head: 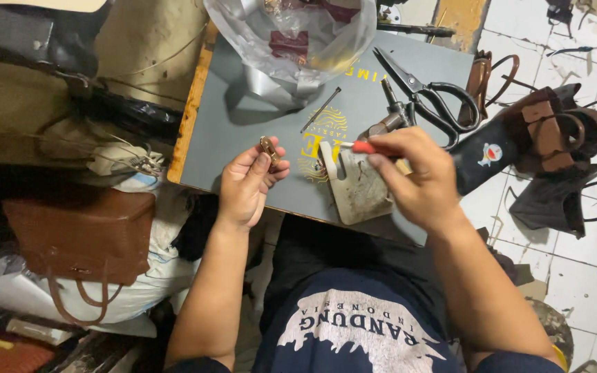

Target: Assemble small metal hardware components using a screwdriver and hammer

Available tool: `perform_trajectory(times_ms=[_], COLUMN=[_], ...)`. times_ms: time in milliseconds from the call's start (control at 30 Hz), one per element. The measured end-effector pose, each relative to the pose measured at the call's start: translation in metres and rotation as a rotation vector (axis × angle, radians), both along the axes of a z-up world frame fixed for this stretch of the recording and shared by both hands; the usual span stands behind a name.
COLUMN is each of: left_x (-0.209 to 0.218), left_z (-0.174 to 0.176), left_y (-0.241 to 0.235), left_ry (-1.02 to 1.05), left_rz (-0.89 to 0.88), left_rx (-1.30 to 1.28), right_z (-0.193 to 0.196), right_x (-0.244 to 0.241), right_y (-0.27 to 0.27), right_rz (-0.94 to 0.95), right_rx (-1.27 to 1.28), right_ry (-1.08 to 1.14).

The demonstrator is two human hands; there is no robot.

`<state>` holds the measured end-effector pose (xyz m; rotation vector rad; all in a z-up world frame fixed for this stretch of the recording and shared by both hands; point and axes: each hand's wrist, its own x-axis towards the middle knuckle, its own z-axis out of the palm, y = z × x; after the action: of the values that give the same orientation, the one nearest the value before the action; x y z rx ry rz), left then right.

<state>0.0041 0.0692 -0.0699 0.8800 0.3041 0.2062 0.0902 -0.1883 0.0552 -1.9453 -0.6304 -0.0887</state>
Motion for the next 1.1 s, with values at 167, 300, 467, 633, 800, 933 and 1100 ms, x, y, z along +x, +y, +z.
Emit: perform_trajectory(times_ms=[167,300,467,633,800,933,1100], left_x=[-0.003,-0.003,-0.003,-0.004,-0.004,-0.004,-0.004], left_z=[-0.002,-0.001,0.000,0.004,0.000,0.008,0.008], left_y=[0.005,0.002,0.001,-0.002,-0.006,-0.013,-0.017], left_ry=[-0.032,-0.051,-0.052,-0.035,-0.029,-0.030,-0.081], left_rz=[-0.049,-0.053,-0.054,-0.044,-0.013,0.011,0.047], left_rx=[-0.045,0.014,0.025,0.043,0.156,0.254,0.321], right_z=[-0.007,-0.015,-0.019,-0.017,-0.009,-0.011,-0.013], right_x=[-0.021,-0.021,-0.018,-0.017,-0.017,-0.017,-0.019], right_y=[0.055,0.072,0.076,0.078,0.076,0.074,0.074], right_rz=[0.094,0.114,0.111,0.114,0.109,0.114,0.092], right_rx=[0.089,0.112,0.124,0.125,0.133,0.131,0.102], right_ry=[-0.089,-0.148,-0.133,-0.127,-0.140,-0.159,-0.152])
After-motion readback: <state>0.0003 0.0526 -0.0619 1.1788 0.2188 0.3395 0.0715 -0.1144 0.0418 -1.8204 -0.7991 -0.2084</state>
